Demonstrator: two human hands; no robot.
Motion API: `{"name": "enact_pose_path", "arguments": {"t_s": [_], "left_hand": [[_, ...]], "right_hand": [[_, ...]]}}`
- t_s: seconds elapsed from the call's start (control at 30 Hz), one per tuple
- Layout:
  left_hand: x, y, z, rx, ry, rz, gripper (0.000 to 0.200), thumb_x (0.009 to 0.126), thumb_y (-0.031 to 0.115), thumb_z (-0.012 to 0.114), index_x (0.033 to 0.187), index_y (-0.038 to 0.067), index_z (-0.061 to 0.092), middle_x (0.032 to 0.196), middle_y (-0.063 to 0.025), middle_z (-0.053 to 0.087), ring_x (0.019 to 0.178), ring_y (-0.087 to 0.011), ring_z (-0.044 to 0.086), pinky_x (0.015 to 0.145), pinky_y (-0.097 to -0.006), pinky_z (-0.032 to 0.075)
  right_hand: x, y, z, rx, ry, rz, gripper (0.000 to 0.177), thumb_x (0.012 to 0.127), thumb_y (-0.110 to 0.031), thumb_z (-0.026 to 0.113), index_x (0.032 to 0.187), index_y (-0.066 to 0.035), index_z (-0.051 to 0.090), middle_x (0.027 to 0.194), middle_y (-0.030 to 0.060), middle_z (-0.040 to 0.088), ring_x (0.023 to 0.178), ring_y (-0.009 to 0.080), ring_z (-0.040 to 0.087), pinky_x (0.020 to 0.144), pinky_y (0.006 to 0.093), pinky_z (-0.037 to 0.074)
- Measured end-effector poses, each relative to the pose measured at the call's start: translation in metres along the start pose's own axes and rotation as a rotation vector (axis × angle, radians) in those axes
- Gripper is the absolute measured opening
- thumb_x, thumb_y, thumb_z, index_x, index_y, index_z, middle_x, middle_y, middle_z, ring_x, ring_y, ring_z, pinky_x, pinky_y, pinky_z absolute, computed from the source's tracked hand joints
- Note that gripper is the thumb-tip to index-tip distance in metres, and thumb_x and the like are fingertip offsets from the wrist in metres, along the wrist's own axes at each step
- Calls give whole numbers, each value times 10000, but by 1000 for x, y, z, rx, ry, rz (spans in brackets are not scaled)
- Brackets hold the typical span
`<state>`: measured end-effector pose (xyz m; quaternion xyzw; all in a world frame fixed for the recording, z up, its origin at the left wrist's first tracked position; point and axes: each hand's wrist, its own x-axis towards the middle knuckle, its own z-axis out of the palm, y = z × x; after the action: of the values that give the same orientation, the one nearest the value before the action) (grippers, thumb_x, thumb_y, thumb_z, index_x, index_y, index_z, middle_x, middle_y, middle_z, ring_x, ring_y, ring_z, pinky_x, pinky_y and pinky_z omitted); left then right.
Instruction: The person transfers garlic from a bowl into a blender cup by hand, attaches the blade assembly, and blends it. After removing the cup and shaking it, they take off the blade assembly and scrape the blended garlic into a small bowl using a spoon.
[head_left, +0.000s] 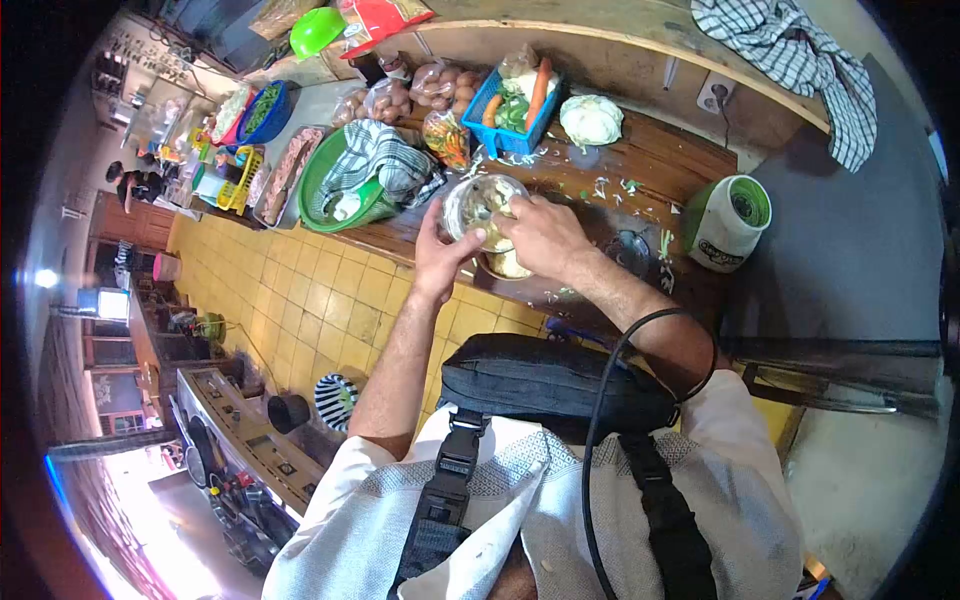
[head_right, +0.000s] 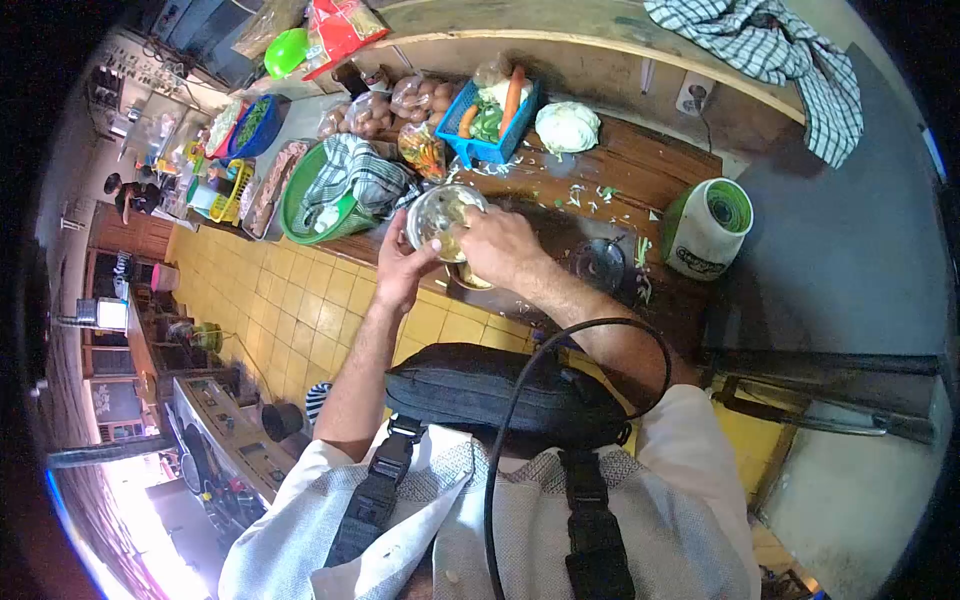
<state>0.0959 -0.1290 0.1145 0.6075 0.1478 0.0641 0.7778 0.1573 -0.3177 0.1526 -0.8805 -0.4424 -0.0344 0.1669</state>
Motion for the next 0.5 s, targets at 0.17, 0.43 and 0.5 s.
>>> {"name": "enact_pose_path", "arguments": {"t_s": [0.17,0.43,0.5], "left_hand": [[1,-2,2,206,-34,227,990,689,43,855,1444,-119,235,1227,-180,594,1094,-204,597,920,-331,520],[3,3,-5,288,-7,103,1067,689,169,879,1465,-112,203,1265,-193,568,1080,-218,610,883,-349,538],[-1,16,-1,208,59,-74,1032,720,172,860,1486,-62,209,1261,-180,569,1034,-212,629,780,-338,572]], "right_hand": [[12,11,17,-103,64,82,266,867,-178,555,1076,-78,684,1036,187,630,935,337,659,762,437,556],[12,5,3,-3,96,16,306,815,-117,578,1097,-69,687,1017,176,639,942,321,674,754,433,559],[16,7,-3,-86,-249,146,352,799,-110,598,1141,-70,672,1002,159,632,934,312,667,757,441,557]]}}
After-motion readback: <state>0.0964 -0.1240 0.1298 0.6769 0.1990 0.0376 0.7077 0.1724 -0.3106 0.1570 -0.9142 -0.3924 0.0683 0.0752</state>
